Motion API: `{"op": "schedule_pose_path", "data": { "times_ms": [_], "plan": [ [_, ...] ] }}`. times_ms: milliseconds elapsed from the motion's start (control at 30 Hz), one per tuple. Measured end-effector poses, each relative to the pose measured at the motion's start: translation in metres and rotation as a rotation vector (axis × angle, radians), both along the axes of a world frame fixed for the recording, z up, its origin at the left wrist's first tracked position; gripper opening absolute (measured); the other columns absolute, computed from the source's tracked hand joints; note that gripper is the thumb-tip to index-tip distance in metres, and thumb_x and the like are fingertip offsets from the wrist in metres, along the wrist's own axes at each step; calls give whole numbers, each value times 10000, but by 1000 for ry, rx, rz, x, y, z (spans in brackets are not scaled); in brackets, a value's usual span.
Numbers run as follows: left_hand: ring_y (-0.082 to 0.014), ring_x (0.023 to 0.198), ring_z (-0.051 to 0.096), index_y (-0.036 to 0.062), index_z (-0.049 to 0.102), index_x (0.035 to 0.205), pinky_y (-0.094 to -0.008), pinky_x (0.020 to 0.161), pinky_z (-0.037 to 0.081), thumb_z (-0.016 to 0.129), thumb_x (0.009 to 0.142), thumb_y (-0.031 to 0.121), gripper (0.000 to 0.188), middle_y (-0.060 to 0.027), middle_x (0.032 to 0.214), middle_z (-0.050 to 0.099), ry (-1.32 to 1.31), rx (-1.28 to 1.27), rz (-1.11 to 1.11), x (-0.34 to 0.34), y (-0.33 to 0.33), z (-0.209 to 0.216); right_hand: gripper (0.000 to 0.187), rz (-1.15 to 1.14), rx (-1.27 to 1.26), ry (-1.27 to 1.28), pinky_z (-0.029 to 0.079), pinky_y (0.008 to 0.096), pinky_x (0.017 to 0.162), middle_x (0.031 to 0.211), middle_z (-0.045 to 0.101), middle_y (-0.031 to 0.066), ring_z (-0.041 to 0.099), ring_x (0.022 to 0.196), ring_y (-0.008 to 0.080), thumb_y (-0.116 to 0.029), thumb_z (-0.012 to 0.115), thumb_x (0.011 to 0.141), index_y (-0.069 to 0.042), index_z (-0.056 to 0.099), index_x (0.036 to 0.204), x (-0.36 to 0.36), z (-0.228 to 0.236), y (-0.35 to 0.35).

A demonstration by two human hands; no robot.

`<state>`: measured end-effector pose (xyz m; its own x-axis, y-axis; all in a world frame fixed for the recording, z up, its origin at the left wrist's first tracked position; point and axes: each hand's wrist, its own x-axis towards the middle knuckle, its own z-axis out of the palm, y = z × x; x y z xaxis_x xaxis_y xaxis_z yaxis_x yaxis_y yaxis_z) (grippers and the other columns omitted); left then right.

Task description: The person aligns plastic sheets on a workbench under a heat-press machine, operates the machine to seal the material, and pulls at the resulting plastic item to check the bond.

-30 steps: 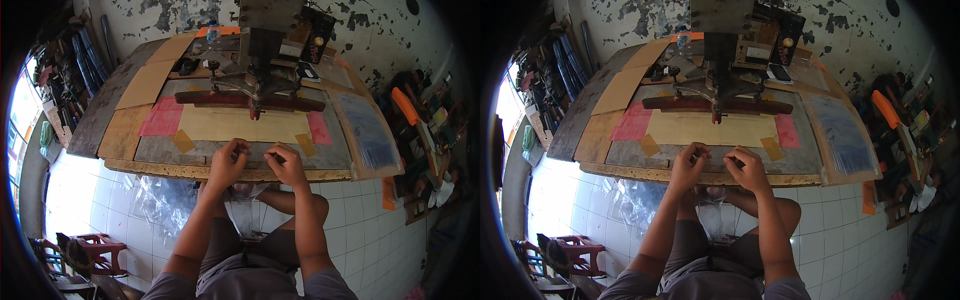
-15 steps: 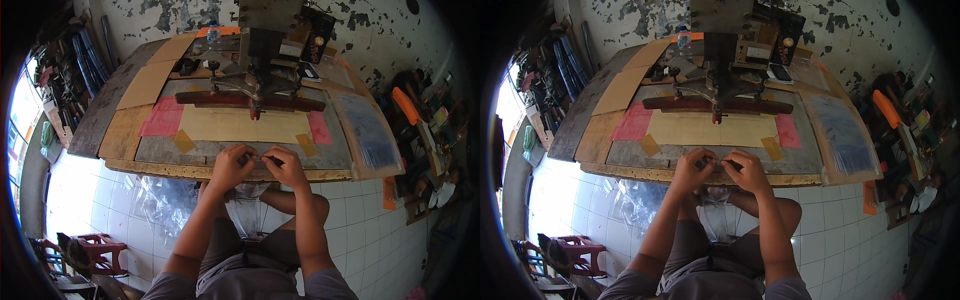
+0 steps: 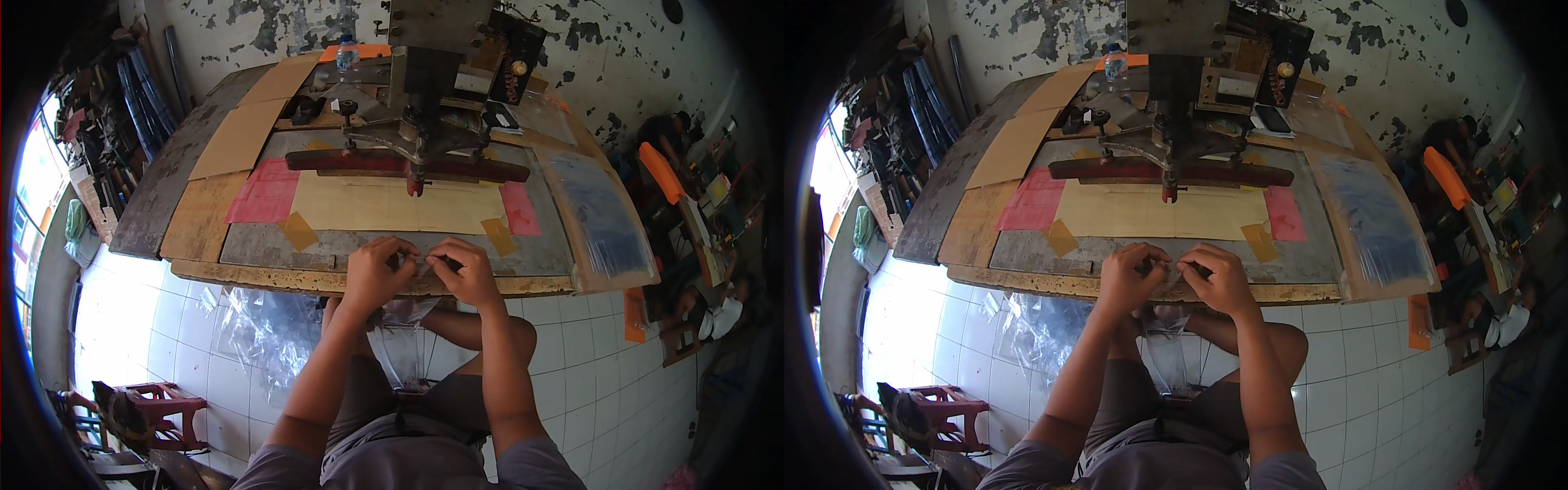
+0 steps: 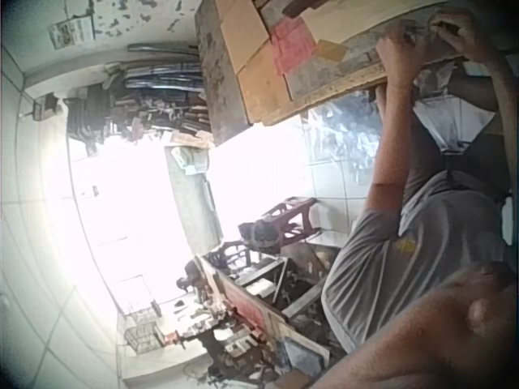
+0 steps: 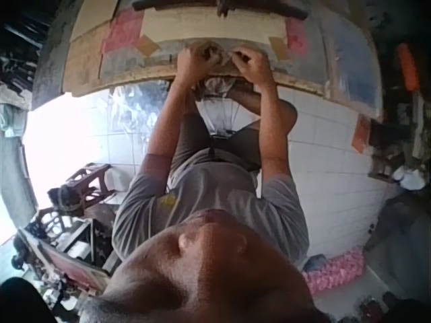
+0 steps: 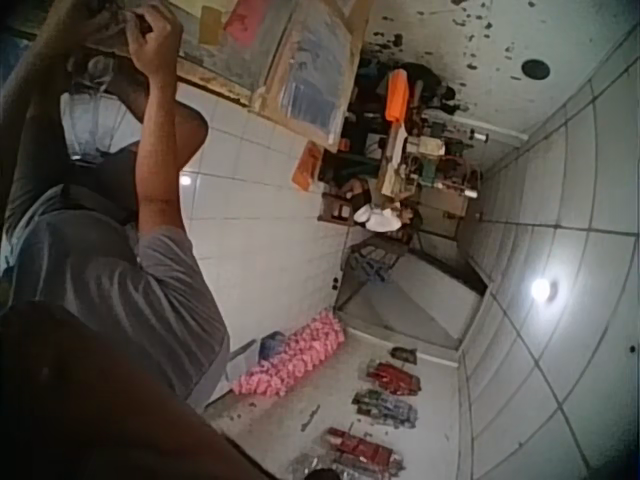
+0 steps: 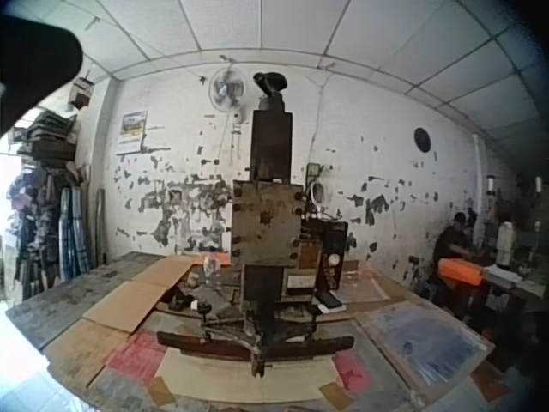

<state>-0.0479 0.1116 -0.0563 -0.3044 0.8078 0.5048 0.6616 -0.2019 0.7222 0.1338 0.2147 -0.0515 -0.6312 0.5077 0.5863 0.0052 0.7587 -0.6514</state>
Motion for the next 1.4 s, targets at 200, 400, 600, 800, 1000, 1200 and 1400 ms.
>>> {"op": "schedule_pose_path", "data": {
  "times_ms": [200, 400, 600, 800, 1000, 1200, 1400],
  "plan": [
    [-203, 712, 727, 40, 766, 891, -337, 684, 565, 754, 800, 143, 137, -87, 792, 746, -68, 42, 74, -4, 0, -3, 67, -49, -56, 61, 502, 289, 641, 857, 707, 84, 671, 752, 164, -45, 707, 929, 19, 724, 921, 2, 1, 0],
    [-187, 622, 686, 38, 761, 877, -326, 645, 540, 761, 818, 173, 148, -91, 702, 707, -128, 6, 142, 0, -1, 1, 81, -105, -114, 25, 493, 290, 624, 854, 702, 90, 667, 745, 177, -53, 706, 931, 26, 716, 923, 1, 5, -3],
    [-178, 639, 687, 33, 764, 890, -328, 645, 538, 767, 826, 182, 162, -91, 701, 702, -186, -39, 185, -1, -1, -1, 77, -132, -67, 41, 484, 294, 616, 841, 690, 90, 660, 731, 182, -55, 709, 929, 21, 711, 917, 0, 4, -2],
    [-182, 644, 683, 27, 771, 915, -332, 656, 540, 754, 840, 171, 163, -99, 723, 712, -171, -24, 212, -2, 0, -3, 65, -161, -88, 32, 477, 301, 618, 830, 680, 89, 646, 708, 192, -51, 713, 924, 13, 706, 915, -1, 4, -3],
    [-186, 657, 693, 20, 776, 945, -332, 666, 547, 757, 852, 176, 182, -105, 748, 726, -167, -45, 228, 0, -1, -1, 68, -163, -67, 32, 481, 304, 616, 830, 680, 90, 648, 705, 194, -52, 715, 927, 14, 705, 916, -1, 4, -3],
    [-188, 690, 712, 11, 775, 982, -337, 685, 558, 735, 878, 135, 166, -112, 789, 748, -169, -16, 210, -3, -1, -8, 73, -155, -56, 85, 406, 240, 556, 826, 680, 32, 562, 672, 70, -56, 722, 938, 11, 720, 908, -3, -3, 0],
    [-188, 720, 734, 8, 773, 993, -333, 700, 565, 716, 896, 88, 138, -124, 833, 772, -170, 33, 194, -2, 1, -4, 107, -187, -125, 16, 479, 298, 596, 841, 689, 82, 647, 702, 173, -99, 724, 956, 7, 722, 950, -1, 3, -1]
  ]
}}
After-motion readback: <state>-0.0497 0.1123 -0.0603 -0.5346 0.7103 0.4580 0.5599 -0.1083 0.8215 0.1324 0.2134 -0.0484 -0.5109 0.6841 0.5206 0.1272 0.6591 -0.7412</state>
